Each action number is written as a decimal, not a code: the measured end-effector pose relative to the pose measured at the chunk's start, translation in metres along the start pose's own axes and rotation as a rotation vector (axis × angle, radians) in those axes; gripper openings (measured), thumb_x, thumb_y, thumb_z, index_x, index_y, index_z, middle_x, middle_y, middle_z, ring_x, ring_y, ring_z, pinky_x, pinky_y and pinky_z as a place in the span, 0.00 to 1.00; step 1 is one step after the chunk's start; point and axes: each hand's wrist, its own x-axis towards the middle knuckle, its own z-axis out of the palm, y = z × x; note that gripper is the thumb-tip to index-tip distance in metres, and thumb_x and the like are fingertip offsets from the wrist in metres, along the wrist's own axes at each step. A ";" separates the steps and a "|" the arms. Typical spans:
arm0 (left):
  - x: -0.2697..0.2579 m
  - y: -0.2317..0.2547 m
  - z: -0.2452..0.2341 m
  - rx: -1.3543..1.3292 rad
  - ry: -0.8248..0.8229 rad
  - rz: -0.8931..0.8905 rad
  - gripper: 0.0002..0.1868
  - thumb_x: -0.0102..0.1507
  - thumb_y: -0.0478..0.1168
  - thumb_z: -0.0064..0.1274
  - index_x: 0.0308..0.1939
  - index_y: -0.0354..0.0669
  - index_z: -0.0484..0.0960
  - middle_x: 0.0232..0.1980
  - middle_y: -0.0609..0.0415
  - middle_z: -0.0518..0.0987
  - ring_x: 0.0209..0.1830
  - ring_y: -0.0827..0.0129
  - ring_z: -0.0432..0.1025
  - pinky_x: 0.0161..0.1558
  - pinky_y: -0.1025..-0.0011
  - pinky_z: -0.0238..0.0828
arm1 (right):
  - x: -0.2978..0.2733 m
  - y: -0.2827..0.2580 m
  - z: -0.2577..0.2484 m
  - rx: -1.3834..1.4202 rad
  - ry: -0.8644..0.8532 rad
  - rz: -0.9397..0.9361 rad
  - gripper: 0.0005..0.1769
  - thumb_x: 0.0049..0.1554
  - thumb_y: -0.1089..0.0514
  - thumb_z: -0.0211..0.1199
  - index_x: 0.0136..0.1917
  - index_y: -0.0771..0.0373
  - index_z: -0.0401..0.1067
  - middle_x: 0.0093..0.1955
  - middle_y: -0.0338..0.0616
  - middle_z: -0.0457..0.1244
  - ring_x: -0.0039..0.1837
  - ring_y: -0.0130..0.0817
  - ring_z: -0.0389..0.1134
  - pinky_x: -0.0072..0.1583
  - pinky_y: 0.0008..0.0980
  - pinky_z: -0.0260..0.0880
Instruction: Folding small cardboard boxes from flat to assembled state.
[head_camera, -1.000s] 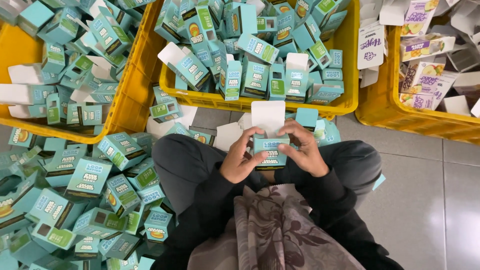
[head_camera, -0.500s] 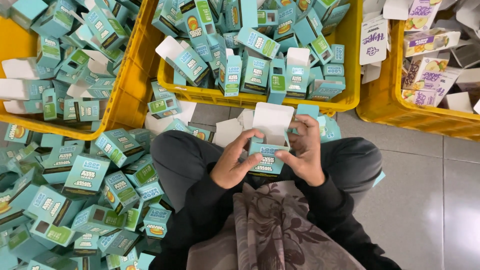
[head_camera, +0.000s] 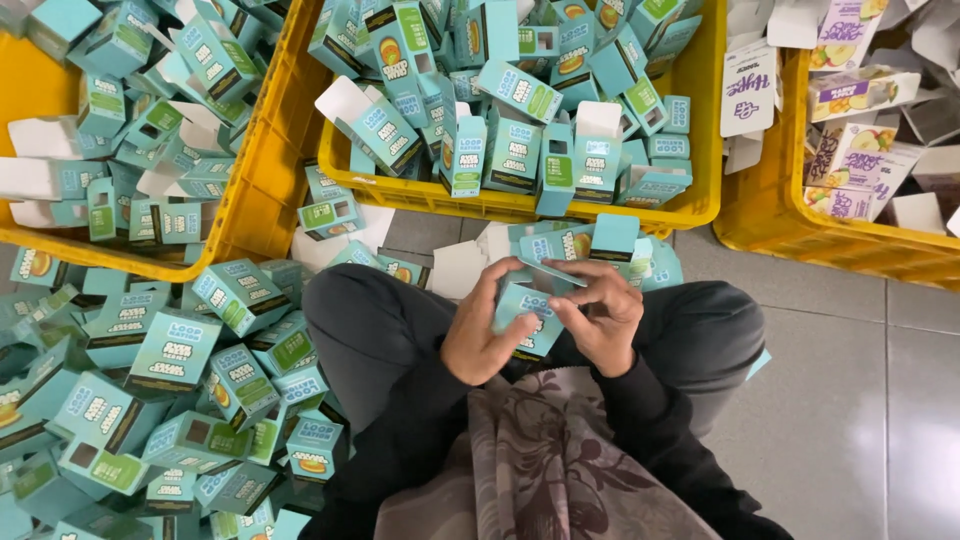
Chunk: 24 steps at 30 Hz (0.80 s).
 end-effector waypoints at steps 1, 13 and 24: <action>-0.001 -0.005 0.005 0.000 0.004 -0.001 0.34 0.71 0.55 0.45 0.70 0.33 0.59 0.47 0.32 0.74 0.36 0.52 0.72 0.38 0.52 0.70 | -0.002 0.002 0.003 0.002 -0.003 0.001 0.12 0.54 0.69 0.72 0.37 0.65 0.69 0.53 0.61 0.70 0.59 0.64 0.73 0.55 0.53 0.77; -0.006 -0.035 0.018 0.345 0.240 -0.167 0.61 0.39 0.51 0.74 0.68 0.45 0.51 0.55 0.35 0.78 0.44 0.32 0.80 0.42 0.40 0.77 | 0.002 0.008 0.009 -0.011 -0.149 0.290 0.08 0.63 0.60 0.65 0.49 0.68 0.71 0.59 0.57 0.66 0.69 0.69 0.64 0.62 0.59 0.69; -0.002 -0.026 0.025 0.276 0.287 -0.139 0.62 0.36 0.48 0.72 0.69 0.47 0.52 0.55 0.40 0.79 0.41 0.34 0.80 0.36 0.44 0.76 | 0.015 0.000 0.002 -0.056 -0.167 0.388 0.09 0.61 0.67 0.66 0.54 0.68 0.81 0.51 0.60 0.72 0.61 0.60 0.72 0.58 0.51 0.73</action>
